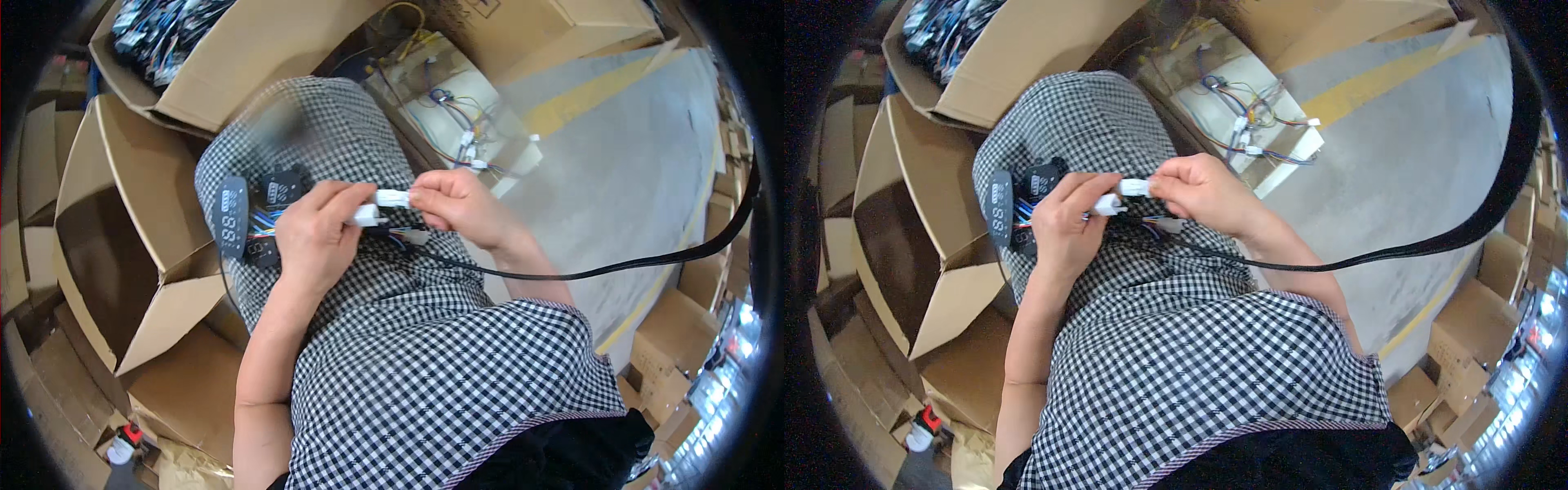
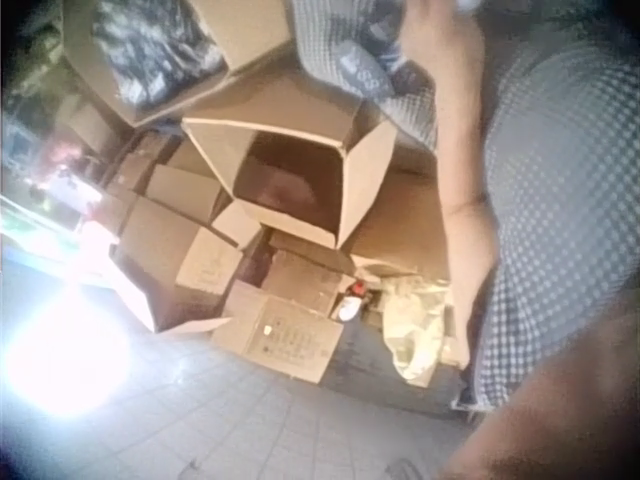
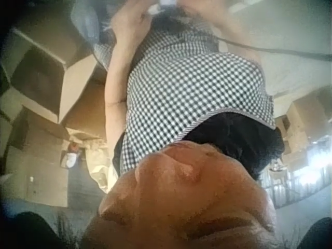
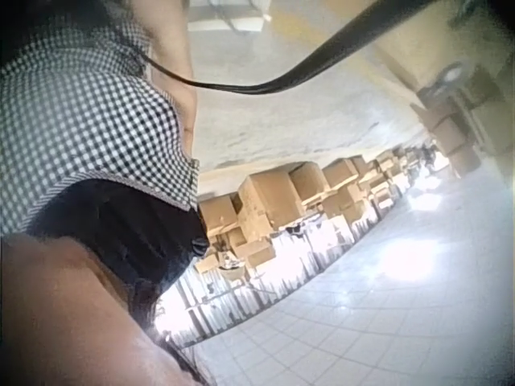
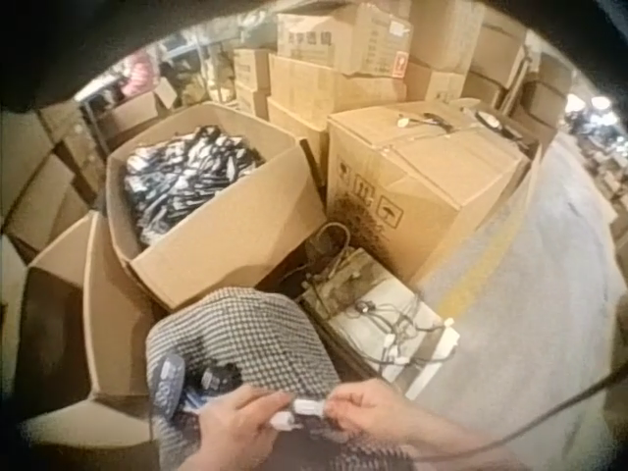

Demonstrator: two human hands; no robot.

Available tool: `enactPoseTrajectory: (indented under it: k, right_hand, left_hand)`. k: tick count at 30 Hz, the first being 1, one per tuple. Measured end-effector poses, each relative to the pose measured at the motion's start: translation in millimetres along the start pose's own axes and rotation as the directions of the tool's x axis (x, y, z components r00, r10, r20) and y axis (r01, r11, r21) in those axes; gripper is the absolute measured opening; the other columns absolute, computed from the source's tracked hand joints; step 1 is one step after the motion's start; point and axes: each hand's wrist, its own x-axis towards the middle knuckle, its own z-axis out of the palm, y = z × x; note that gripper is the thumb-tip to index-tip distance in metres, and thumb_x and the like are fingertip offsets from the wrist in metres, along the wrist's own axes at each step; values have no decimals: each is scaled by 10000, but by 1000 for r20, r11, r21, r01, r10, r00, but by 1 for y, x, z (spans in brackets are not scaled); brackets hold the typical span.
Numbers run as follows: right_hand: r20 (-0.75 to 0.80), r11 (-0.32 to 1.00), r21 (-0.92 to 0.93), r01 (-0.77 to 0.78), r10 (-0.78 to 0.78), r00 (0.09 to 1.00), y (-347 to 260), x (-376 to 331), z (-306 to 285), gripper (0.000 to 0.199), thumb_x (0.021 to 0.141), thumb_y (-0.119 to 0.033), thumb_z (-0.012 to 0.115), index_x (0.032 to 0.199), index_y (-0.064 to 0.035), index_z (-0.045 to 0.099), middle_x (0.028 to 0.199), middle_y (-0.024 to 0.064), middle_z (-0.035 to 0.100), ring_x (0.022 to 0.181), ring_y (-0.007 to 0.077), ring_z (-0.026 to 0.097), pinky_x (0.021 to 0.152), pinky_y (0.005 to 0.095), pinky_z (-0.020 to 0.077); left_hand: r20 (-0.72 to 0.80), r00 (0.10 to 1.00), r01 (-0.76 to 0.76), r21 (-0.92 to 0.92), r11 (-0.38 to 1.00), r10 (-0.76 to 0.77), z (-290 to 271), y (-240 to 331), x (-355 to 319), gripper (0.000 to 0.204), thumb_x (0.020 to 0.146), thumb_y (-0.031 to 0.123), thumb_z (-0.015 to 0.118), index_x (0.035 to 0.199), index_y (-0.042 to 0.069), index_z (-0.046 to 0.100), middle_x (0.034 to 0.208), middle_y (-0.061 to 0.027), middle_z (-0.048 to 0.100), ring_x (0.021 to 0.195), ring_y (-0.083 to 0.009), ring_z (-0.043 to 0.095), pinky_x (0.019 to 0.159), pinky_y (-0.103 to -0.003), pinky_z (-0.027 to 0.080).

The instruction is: The person connects electronic modules with wire harnesses by hand, then places the assembled modules into a cardboard box.

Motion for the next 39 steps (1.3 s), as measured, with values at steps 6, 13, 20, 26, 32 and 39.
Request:
enactPoseTrajectory:
  k: [6,13,20,26,32,39]
  right_hand:
    - [94,1000,-4,1,0,996,8,6,-1,200,986,-180,596,968,-7,695,648,-32,562,583,44,495,528,220,385]
    - [41,967,-223,121,-115,993,22,-5,2,179,964,-141,602,940,12,692,637,7,614,574,60,536,536,238,420]
    - [231,902,-247,355,-300,925,-6,-19,18,160,945,-125,633,963,27,680,708,62,648,607,129,623,573,278,487]
    - [259,884,-285,369,-300,918,7,-30,11,144,948,-118,614,975,12,671,728,91,657,619,173,652,577,296,503]
    - [252,889,-257,378,-316,915,11,-24,10,164,978,-142,571,963,1,651,750,70,673,630,148,651,586,289,503]
    - [294,921,389,19,-143,945,6,-14,19,262,1031,-223,525,1143,-26,657,914,18,697,664,58,582,606,208,464]
  left_hand:
    - [29,996,-89,-13,996,89,-12,-7,-5,337,671,17,725,995,110,718,856,-45,675,712,-244,672,599,-352,537]
    - [-845,498,205,-104,973,-196,-109,-1,-26,422,1061,325,434,1217,-30,600,887,-122,663,790,-116,589,715,-179,487]
    - [-36,978,-196,172,965,205,-62,34,-22,421,752,196,756,1124,32,650,997,-110,671,910,-291,631,850,-420,491]
    - [264,957,-122,-7,993,119,-19,26,-41,427,774,182,760,1157,45,632,800,-81,626,707,-248,589,659,-379,482]
    - [186,965,-218,181,959,184,-29,41,-28,277,774,204,742,1015,83,681,736,-39,587,679,-244,555,606,-382,419]
    - [386,787,-586,222,779,482,-53,83,-19,277,795,259,656,1053,161,685,738,67,532,805,-110,545,685,-292,396]
